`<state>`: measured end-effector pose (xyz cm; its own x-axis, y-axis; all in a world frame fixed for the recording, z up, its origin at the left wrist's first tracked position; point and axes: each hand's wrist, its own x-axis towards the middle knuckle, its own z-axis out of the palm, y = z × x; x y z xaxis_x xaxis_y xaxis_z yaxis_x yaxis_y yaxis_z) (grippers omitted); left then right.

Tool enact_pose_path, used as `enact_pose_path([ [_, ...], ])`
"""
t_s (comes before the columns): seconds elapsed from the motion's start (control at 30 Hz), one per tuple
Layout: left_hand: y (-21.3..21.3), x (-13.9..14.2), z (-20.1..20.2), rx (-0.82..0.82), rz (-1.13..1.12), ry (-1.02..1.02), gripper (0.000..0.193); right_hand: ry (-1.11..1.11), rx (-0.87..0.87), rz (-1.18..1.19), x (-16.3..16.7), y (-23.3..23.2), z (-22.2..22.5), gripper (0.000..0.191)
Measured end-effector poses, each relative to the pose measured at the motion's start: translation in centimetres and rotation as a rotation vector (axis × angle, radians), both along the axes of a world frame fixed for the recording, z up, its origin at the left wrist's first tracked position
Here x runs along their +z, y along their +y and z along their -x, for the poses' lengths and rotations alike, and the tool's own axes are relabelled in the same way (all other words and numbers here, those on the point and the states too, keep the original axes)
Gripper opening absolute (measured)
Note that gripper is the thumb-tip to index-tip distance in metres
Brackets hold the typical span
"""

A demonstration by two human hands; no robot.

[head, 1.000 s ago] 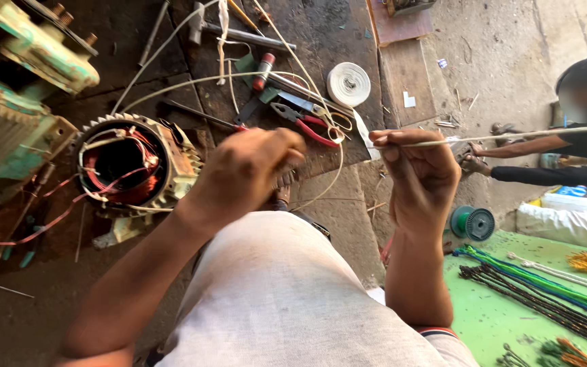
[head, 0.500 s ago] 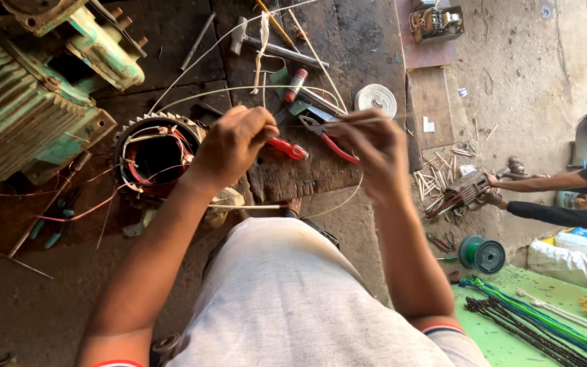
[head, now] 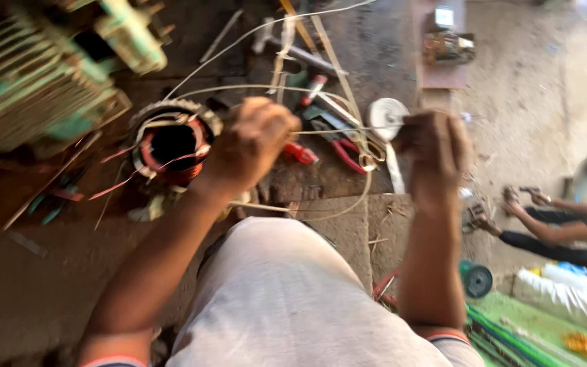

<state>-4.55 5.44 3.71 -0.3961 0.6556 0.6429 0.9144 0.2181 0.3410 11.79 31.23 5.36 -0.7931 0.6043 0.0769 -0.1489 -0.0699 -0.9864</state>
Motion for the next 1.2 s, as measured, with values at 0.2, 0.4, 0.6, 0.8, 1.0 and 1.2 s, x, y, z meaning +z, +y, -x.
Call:
enact_pose_path([
  [0.2, 2.0, 1.6, -0.2, -0.221, 0.080, -0.168, 0.009, 0.174, 0.200, -0.099, 2.8, -2.7, -1.0, 0.031],
  [0.4, -3.5, -2.0, 4.5, -0.067, 0.132, -0.185, 0.008, 0.155, 0.182, -0.153, 2.6, -2.0, -1.8, 0.030],
  [0.6, -6.2, -4.8, 3.8, 0.194, 0.177, -0.250, 0.009, 0.178, 0.237, -0.056, 1.6, 0.3, -1.1, 0.029],
  [0.8, -5.3, -6.0, 4.0, 0.333, 0.066, -0.256, 0.007, 0.124, 0.320, -0.118, -1.3, 2.9, 0.1, 0.027],
  [1.0, -5.3, -6.3, 4.2, 0.425, -0.074, -0.229, 0.011, -0.408, 0.147, -0.831, -8.0, 5.0, 4.9, 0.030],
  [1.2, -4.0, -5.8, 3.7, 0.468, -0.066, -0.371, 0.017, -0.586, 0.090, -1.153, -12.4, 5.0, 8.2, 0.016],
])
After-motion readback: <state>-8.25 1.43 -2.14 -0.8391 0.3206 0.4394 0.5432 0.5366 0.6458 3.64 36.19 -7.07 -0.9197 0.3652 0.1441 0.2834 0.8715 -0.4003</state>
